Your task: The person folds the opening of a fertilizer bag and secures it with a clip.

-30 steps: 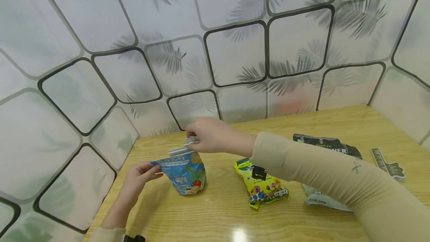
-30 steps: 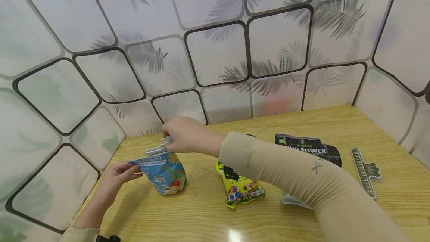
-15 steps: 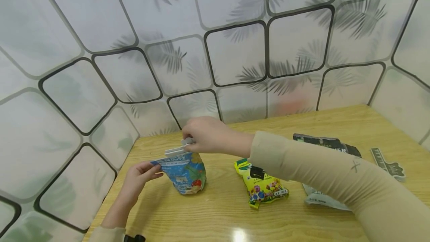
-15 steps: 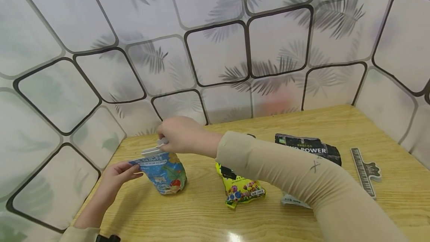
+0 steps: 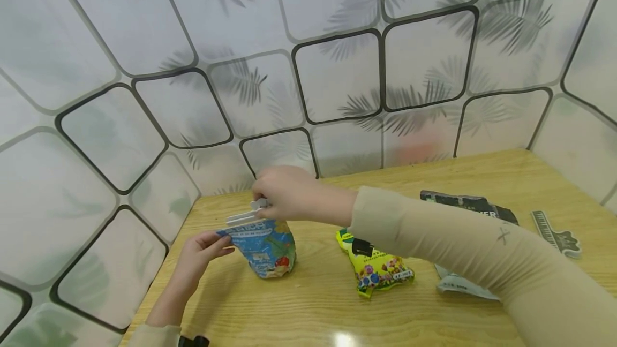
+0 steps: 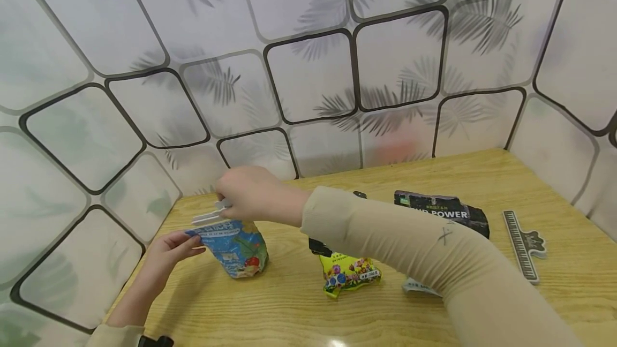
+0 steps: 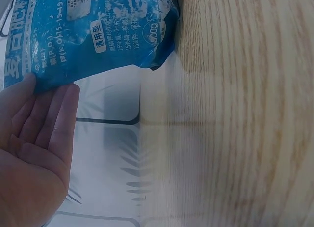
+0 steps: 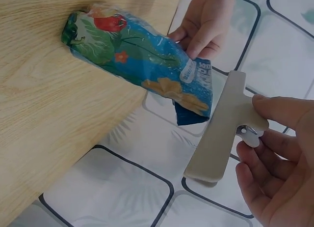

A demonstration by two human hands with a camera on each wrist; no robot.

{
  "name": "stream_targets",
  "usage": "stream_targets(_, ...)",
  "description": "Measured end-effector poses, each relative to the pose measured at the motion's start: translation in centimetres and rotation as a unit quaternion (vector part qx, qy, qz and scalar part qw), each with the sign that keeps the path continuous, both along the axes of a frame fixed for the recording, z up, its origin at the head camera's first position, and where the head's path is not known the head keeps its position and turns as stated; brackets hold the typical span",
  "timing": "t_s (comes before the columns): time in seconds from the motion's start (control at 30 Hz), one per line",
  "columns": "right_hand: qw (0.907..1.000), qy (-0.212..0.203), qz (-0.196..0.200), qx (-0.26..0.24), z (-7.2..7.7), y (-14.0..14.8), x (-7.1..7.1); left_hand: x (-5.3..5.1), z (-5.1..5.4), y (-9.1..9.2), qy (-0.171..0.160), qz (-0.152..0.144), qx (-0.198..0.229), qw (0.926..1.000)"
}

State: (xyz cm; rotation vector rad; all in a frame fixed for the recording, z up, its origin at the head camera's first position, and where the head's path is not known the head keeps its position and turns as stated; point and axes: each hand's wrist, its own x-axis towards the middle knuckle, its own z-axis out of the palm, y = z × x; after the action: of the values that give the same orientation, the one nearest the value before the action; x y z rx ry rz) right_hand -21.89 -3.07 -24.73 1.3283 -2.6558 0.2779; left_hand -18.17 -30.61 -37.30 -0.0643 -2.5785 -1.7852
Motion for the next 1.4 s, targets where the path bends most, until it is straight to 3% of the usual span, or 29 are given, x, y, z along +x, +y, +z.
stream_targets(0.5, 0.9998, -0.001, 0.003, 0.017, 0.2, -0.9, 0.3, 0.0, -0.1, 0.0, -0.002, 0.006, 0.004, 1.0)
stream_targets(0.97, 0.9995, 0.026, 0.0, 0.018, 0.2, -1.1, 0.8, -0.2, -0.3, -0.2, 0.011, -0.005, -0.011, 0.9999)
stream_targets(1.4, 0.9988, 0.038, 0.012, 0.029, 0.1, -1.4, 1.3, -0.1, -0.5, -0.4, 0.013, -0.014, 0.006, 0.9998)
